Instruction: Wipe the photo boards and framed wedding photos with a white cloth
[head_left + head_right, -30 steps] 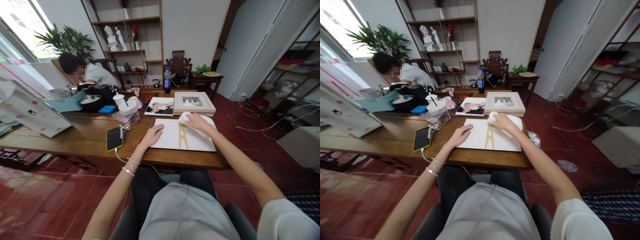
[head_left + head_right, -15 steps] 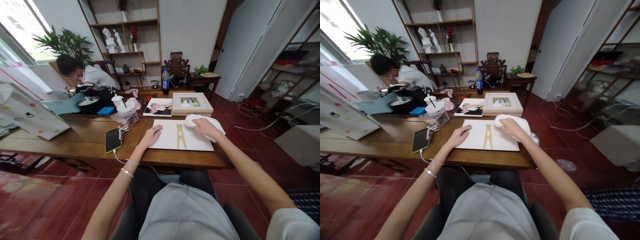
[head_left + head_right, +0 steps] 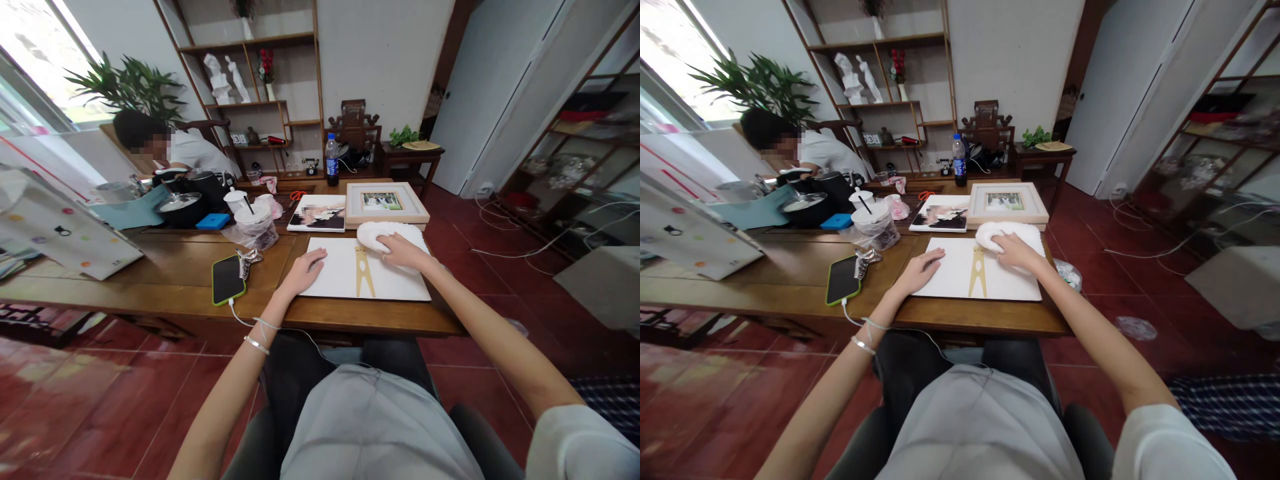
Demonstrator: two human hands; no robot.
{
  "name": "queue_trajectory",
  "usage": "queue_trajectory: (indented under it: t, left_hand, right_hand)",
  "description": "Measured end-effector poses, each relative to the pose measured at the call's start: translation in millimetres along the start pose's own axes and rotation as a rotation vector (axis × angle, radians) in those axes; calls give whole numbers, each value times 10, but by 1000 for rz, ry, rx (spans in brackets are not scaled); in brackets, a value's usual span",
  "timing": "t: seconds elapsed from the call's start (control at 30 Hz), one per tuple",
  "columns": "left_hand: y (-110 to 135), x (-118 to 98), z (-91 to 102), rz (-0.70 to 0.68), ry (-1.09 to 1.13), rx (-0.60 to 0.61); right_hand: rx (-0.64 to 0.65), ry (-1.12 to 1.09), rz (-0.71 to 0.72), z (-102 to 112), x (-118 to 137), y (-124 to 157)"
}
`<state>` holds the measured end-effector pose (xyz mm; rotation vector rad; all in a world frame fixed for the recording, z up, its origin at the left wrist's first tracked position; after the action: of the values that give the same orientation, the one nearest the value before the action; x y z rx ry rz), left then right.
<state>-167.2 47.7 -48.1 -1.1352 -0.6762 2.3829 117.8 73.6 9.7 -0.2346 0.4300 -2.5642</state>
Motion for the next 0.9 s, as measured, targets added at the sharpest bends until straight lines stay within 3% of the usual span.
queue_trajectory:
  t: [0.23,0.37,0.47,0.57,0.73,0.9]
  left_hand:
    - [2,-3,-2,8,5,1]
    - [4,-4,-3,-1,7,1]
    - [2,-3,-7,-8,2,3]
    - [-2,-8,-7,-6,-7,3]
    - [-5,-27,3,4,-5,5]
    - [-3,-25,6,7,-3,3]
  right_hand:
    - [130,50,54,135,396,584]
    - [139,-18,114,346,592,1078]
    - [105,-44,135,430,633,1257]
    - [71,-4,158,402,602,1158]
    - [-10,99,103,187,330,625]
    - [-21,35,97,-45,39,188]
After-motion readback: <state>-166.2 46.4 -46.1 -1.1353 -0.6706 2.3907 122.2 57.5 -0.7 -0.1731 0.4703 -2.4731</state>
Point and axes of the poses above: each hand's wrist, its own y-axis away from the middle knuckle, its own z-axis out of the back of the hand, x = y × z, the point moved 1 cm from there along -y, towards the middle knuckle, and after that the axes turned 15 degrees about -x, right-handed, at the moved point
